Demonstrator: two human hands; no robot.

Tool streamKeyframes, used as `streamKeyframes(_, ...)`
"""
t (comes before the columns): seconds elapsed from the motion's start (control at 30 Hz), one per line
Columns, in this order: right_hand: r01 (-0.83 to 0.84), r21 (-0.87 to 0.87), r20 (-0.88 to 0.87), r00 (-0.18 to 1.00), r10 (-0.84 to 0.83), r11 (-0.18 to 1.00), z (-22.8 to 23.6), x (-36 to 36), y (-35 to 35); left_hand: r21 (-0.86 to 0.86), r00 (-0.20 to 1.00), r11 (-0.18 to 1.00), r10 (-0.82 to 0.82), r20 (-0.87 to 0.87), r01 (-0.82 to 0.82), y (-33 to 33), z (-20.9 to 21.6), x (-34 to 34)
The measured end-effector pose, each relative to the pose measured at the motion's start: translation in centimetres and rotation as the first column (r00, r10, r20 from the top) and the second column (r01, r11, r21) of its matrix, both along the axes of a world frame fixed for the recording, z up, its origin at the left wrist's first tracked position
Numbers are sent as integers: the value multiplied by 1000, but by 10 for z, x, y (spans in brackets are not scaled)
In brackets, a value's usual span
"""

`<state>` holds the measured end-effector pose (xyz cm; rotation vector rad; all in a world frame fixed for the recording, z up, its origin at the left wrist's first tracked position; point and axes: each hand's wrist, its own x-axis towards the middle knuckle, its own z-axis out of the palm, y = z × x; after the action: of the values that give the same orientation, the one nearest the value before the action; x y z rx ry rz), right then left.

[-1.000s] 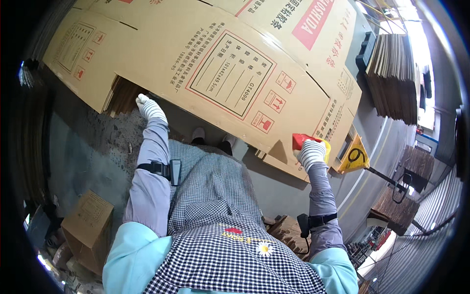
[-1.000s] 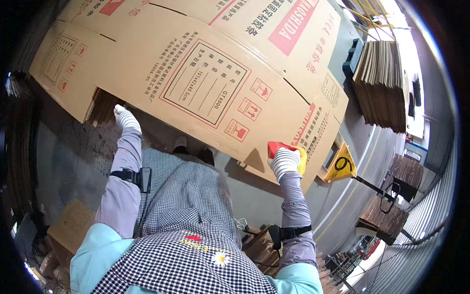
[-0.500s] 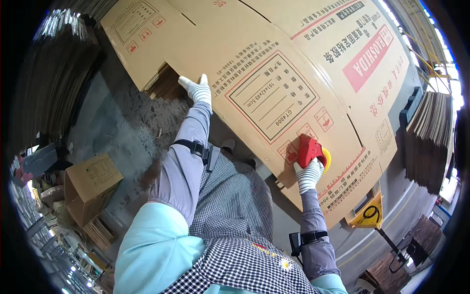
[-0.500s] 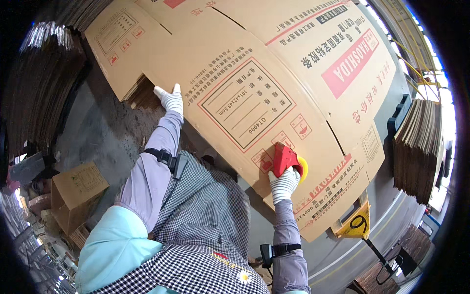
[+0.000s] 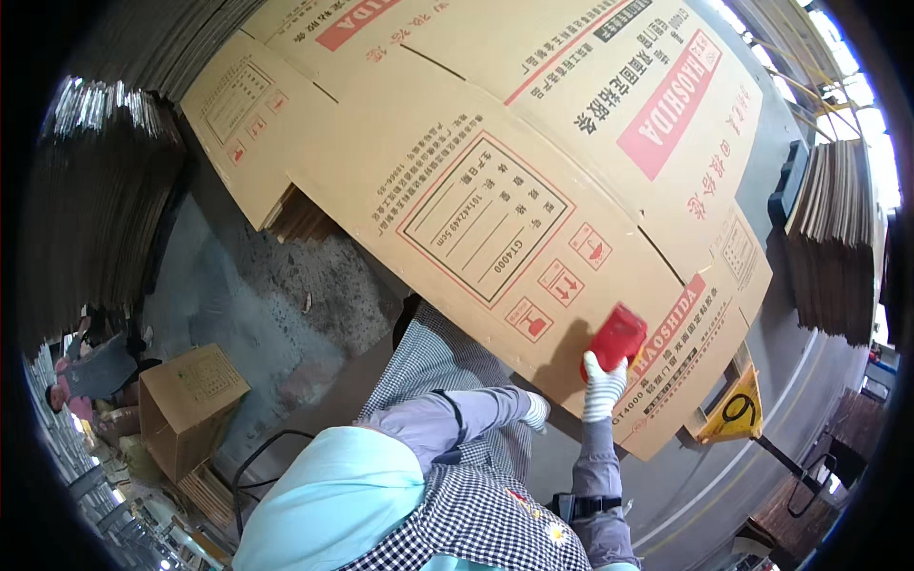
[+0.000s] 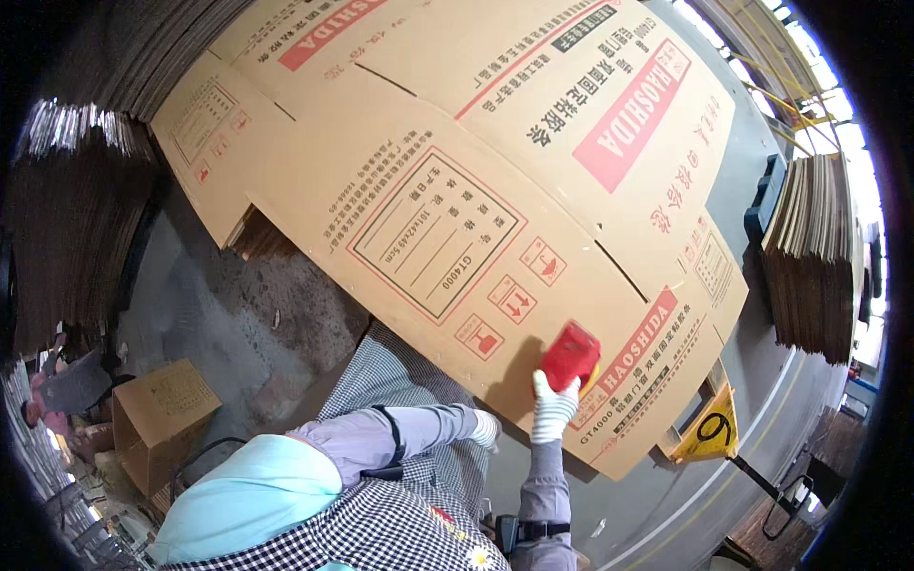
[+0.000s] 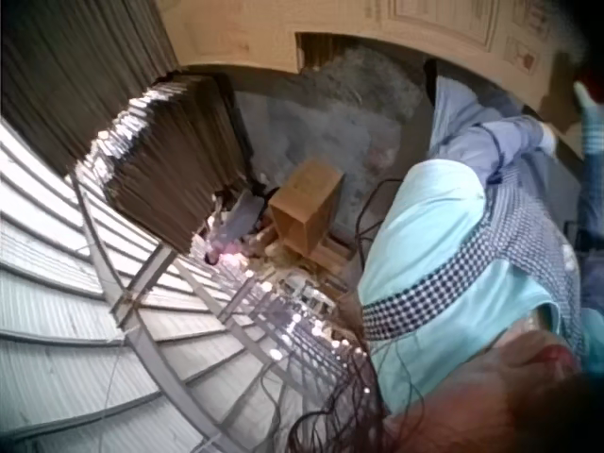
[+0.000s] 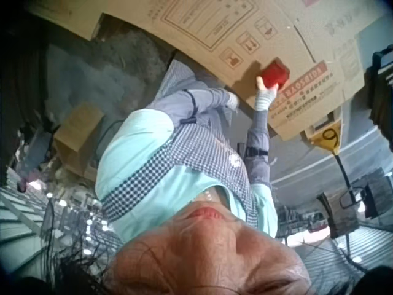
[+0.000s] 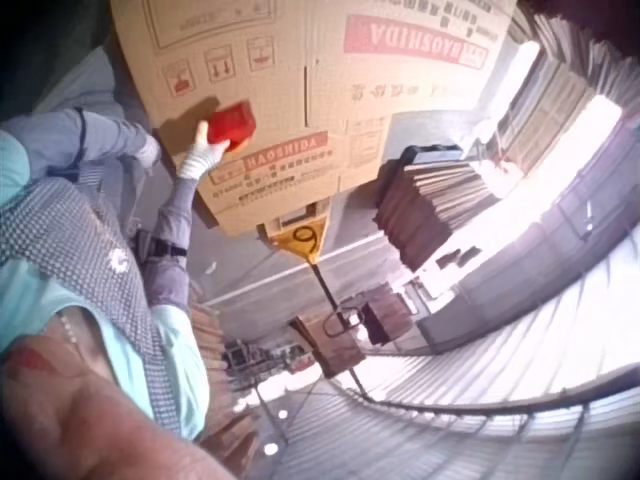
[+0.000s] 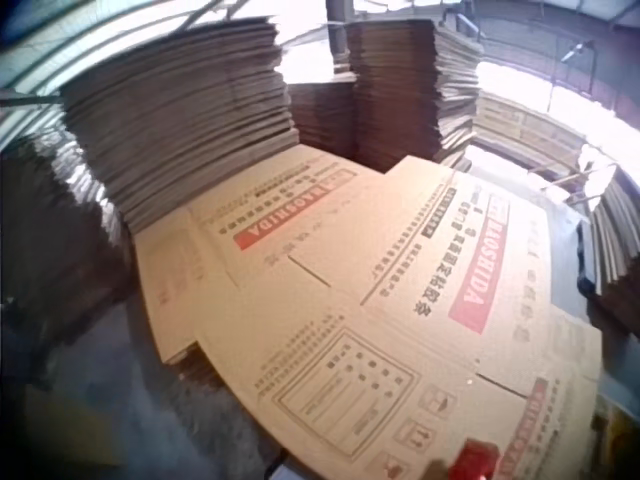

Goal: Taping large cardboard boxes using a handheld tape dispenser.

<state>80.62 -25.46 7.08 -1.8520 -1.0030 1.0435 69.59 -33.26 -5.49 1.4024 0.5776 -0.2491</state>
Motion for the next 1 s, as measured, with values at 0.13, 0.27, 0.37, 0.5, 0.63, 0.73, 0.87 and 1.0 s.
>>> streamKeyframes(0.13,650,161,198,716,-669,743,-54,135,-96,-496,585,608,779,224,-620,141,78,-138)
streamKeyframes(0.27,938,-295,93,218,-971,183,-144,138,-196,537,-162,-380,898,408,-753,277,17,-391)
streamKeyframes(0.37,797,-559,-280,80,-957,230,-204,-1,-194,945,-431,-57,897,-92,-321,280,46,-563)
streamKeyframes(0.5,798,-501,-480,66,-875,335,-293,-95,-166,724,-192,501,743,-641,-475,340,22,-594)
streamKeyframes(0.63,777,-420,-799,-73,-596,468,-258,-114,-81,794,101,440,892,-441,-420,342,8,-623)
streamKeyframes(0.73,877,-207,-903,-1,-429,433,-199,-103,-19,6,483,548,743,-462,-837,328,31,-582)
streamKeyframes(0.87,876,-26,-901,189,-392,482,-69,-38,5,-446,780,646,573,-253,-619,231,143,-348)
streamKeyframes(1.0,821,-45,-867,251,-430,570,39,-58,22,-317,891,859,447,82,-402,249,114,-302)
